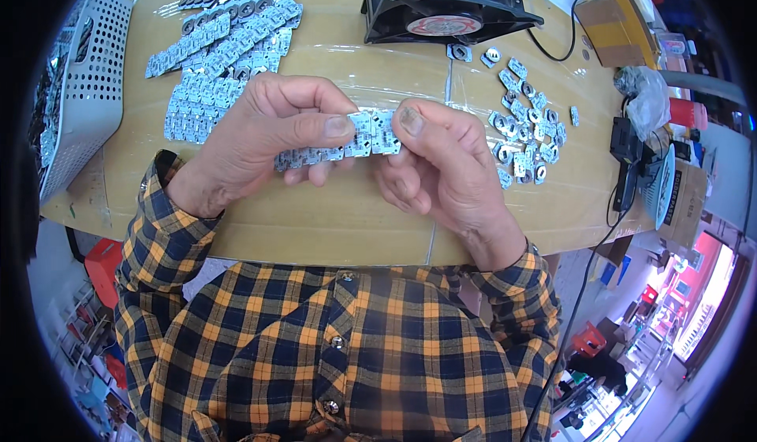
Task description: Handling and separating small LED modules from a larger strip on a workbench.
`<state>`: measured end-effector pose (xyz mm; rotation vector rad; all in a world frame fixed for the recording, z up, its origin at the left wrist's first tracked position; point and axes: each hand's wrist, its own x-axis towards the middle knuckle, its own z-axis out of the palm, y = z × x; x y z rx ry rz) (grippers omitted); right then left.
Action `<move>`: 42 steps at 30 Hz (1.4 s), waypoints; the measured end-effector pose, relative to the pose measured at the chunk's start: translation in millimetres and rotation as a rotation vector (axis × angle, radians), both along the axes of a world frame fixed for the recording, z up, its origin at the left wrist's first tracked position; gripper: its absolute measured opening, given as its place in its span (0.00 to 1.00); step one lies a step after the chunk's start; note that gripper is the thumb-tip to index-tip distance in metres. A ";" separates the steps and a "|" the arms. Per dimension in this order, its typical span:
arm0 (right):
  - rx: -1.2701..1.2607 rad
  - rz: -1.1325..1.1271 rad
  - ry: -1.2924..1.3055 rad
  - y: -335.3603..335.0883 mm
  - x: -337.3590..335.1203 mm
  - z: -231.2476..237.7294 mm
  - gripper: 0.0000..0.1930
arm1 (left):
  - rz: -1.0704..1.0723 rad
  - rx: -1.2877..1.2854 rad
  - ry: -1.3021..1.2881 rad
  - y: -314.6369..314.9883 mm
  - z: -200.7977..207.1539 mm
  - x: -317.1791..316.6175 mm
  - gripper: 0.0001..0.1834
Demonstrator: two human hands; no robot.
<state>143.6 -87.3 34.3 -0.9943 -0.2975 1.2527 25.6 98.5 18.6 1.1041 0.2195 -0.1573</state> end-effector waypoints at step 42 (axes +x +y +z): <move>-0.200 -0.071 -0.573 8.8 9.9 -10.9 0.15 | 0.391 1.102 -0.585 -15.4 -12.4 1.7 0.10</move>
